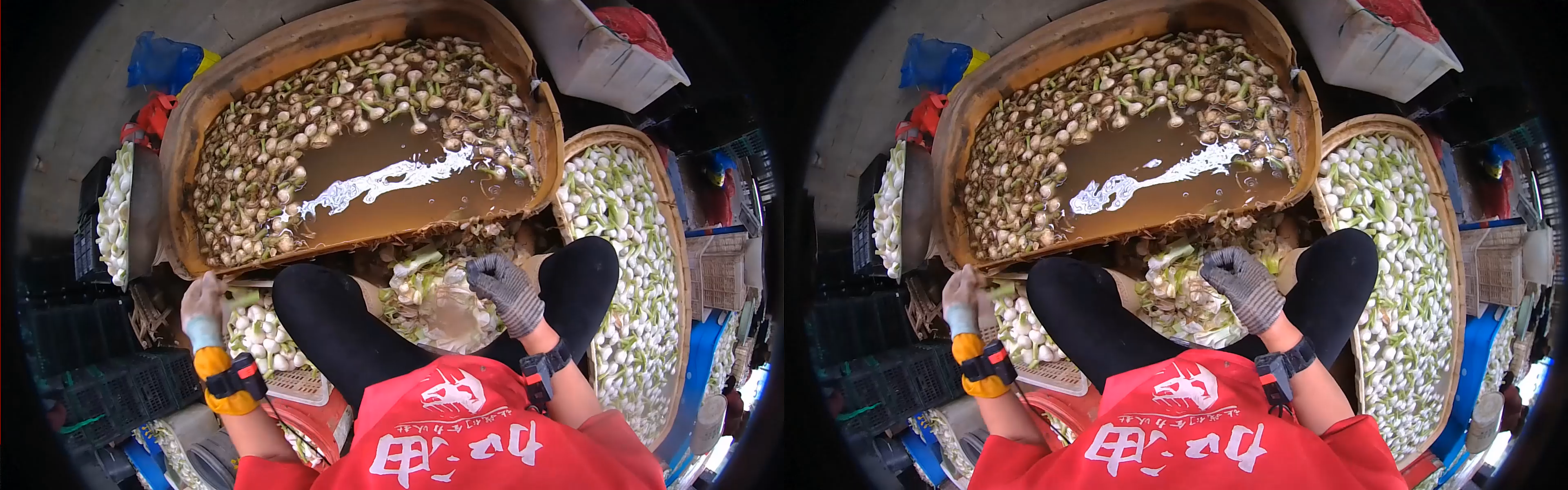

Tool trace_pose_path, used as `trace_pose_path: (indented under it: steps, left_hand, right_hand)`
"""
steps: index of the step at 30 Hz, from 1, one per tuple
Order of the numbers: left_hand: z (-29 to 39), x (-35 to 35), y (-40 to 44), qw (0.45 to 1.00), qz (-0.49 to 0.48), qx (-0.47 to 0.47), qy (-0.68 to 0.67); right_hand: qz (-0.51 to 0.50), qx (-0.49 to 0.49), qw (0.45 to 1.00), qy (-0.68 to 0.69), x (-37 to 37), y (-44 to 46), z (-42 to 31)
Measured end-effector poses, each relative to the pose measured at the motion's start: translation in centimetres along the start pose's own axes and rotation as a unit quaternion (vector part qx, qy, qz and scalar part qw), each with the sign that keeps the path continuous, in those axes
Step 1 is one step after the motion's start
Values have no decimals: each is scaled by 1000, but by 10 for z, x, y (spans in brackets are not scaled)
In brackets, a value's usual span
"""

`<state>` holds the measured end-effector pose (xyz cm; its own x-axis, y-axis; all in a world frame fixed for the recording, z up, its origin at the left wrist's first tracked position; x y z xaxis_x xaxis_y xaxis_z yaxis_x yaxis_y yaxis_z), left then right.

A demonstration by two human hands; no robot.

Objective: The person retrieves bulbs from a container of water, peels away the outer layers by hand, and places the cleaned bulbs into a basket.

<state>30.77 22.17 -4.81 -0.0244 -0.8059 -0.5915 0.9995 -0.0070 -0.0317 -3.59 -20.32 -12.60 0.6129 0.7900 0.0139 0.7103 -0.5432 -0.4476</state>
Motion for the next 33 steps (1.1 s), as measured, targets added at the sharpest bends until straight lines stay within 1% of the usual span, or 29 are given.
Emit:
trace_pose_path:
  steps: [2, 4, 5, 6, 7, 9, 10, 12, 13, 14, 15, 16, 18, 20, 21, 22, 23, 24, 25, 26, 27, 28, 29, 30, 31, 32, 33]
  left_hand:
    - [-8, -9, 9, 997, -25, -16, -65]
    - [35, 30, 3, 993, -117, 28, -14]
    - [36, 58, 8, 985, -173, -3, -28]
    - [48, 86, 9, 984, -171, -34, 18]
    - [29, 113, 26, 966, -248, -54, 38]
    - [-3, 161, 57, 920, -365, -78, 122]
    - [-32, 181, 80, 902, -371, -72, 209]
    - [-60, 211, 100, 844, -417, -74, 330]
    - [-86, 227, 113, 790, -452, -49, 411]
    - [-124, 242, 133, 727, -482, -22, 488]
    - [-162, 254, 159, 720, -446, 79, 526]
    - [-168, 259, 159, 736, -420, 52, 529]
    - [-165, 279, 145, 656, -487, -42, 575]
    - [-123, 298, 131, 634, -493, -4, 596]
    - [-123, 293, 120, 643, -524, -139, 541]
    - [-107, 286, 103, 679, -494, -208, 502]
    - [-103, 301, 102, 608, -544, -32, 578]
    - [-105, 321, 93, 507, -569, 148, 630]
    - [-124, 323, 91, 501, -564, 197, 626]
    - [-92, 306, 71, 488, -552, 46, 674]
    - [-129, 318, 72, 550, -638, 48, 537]
    - [-155, 325, 77, 596, -704, 44, 384]
    - [-124, 328, 58, 666, -672, -136, 295]
    - [-71, 330, 21, 706, -608, -310, 192]
    - [-16, 337, -7, 715, -630, -298, 46]
    - [41, 338, -31, 708, -641, -279, -101]
    - [83, 334, -52, 728, -631, -238, -124]
  right_hand:
    - [-11, 2, 1000, 25, 8, 5, 15]
    - [-31, 39, 997, 56, 21, 11, 26]
    - [-45, 41, 998, 34, 27, 16, 29]
    - [-47, 47, 997, 34, 31, 19, 27]
    - [-49, 50, 997, 16, 34, 20, 22]
    - [-52, 44, 998, -6, 33, 26, 18]
    - [-48, 49, 998, -5, 29, 27, 18]
    - [-1, 61, 997, -37, 10, 28, 14]
    - [16, 74, 995, -66, -3, 27, 14]
    - [26, 77, 995, -66, -12, 26, 13]
    - [55, 77, 992, -83, -24, 23, 12]
    - [83, 78, 988, -101, -35, 22, 10]
    - [106, 98, 985, -95, -44, 20, 9]
    - [116, 96, 985, -87, -43, 22, 8]
    - [103, 94, 988, -59, -37, 25, 12]
    - [102, 92, 989, -56, -32, 28, 8]
    - [76, 60, 991, -91, -21, 32, -3]
    - [53, 27, 990, -125, -13, 33, -13]
    - [36, 32, 996, -73, -7, 32, -8]
    - [46, 27, 996, -70, -9, 30, -11]
    - [34, 7, 997, -76, -5, 26, -16]
    - [18, -14, 996, -82, -1, 22, -21]
    - [11, -21, 996, -83, 0, 20, -23]
    - [12, -21, 997, -78, 1, 20, -23]
    - [14, -38, 993, -112, 3, 22, -25]
    - [17, -55, 987, -149, 5, 24, -28]
    - [24, -95, 984, -150, 9, 24, -38]
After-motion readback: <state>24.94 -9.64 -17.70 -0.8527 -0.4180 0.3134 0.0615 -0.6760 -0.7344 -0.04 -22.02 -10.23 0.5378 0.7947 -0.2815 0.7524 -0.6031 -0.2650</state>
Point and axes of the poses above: each hand's wrist, its own y-axis towards the middle knuckle, its own x-axis out of the palm, z = x × y, the point moved 9 cm from there along y, towards the middle knuckle, and after that the axes turned 6 degrees about z, right-handed, at the moved point
